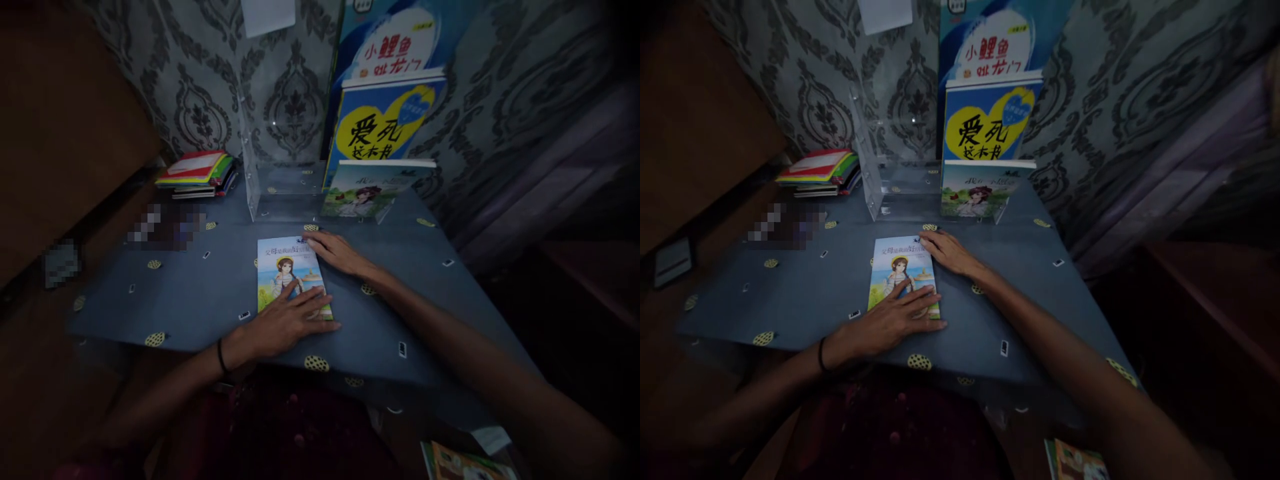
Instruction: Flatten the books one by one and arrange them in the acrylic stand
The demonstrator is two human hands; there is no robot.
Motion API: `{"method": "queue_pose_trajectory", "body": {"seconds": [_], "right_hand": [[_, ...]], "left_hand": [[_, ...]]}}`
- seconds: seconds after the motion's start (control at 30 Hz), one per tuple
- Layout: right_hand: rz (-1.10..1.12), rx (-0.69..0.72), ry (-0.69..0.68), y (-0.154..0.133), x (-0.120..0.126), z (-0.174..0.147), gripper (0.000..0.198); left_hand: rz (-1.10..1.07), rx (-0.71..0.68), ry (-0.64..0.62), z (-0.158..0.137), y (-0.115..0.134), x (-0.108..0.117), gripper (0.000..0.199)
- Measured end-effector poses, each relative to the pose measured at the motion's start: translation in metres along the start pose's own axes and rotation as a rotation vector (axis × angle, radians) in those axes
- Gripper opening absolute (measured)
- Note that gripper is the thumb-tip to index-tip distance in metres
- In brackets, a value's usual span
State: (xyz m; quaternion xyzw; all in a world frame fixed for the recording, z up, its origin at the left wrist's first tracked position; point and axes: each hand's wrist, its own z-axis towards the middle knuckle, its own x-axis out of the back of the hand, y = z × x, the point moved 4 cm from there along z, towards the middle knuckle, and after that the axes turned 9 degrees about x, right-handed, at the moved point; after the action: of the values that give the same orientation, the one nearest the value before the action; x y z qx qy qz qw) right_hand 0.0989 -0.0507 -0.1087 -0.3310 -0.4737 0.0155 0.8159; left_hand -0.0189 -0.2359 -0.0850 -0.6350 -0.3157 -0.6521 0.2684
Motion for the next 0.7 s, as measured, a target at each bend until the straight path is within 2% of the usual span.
{"method": "queue_pose_trajectory", "body": {"seconds": [0.1,0.17,0.23,0.27,0.33,0.4,0.47,0.57,0.7], "right_hand": [[-0.094,0.035,-0.077,0.002,-0.005,0.022,0.054],[-0.115,0.062,-0.115,0.0,-0.01,0.033,0.052],[-0.113,0.088,-0.136,-0.006,-0.017,0.041,0.05],[-0.106,0.101,-0.143,-0.009,-0.021,0.045,0.048],[-0.083,0.13,-0.14,-0.019,-0.031,0.051,0.046],[-0.048,0.161,-0.126,-0.031,-0.042,0.057,0.045],[-0.021,0.193,-0.113,-0.045,-0.052,0.06,0.043],[0.001,0.241,-0.126,-0.066,-0.063,0.056,0.038],[0.047,0.254,-0.206,-0.091,-0.072,0.028,0.04]], "left_hand": [[-0.134,0.047,0.112,0.008,-0.01,0.004,0.05],[-0.304,0.116,0.238,0.007,-0.029,0.008,0.042],[-0.439,0.266,0.406,0.001,-0.063,0.011,0.037],[-0.473,0.386,0.511,-0.004,-0.084,0.012,0.036],[-0.511,0.598,0.612,-0.013,-0.127,0.008,0.034],[-0.548,0.684,0.605,-0.018,-0.159,0.0,0.04],[-0.591,0.662,0.545,-0.018,-0.176,-0.008,0.043],[-0.6,0.597,0.5,-0.017,-0.18,-0.015,0.043],[-0.559,0.603,0.479,-0.017,-0.175,-0.016,0.044]]}}
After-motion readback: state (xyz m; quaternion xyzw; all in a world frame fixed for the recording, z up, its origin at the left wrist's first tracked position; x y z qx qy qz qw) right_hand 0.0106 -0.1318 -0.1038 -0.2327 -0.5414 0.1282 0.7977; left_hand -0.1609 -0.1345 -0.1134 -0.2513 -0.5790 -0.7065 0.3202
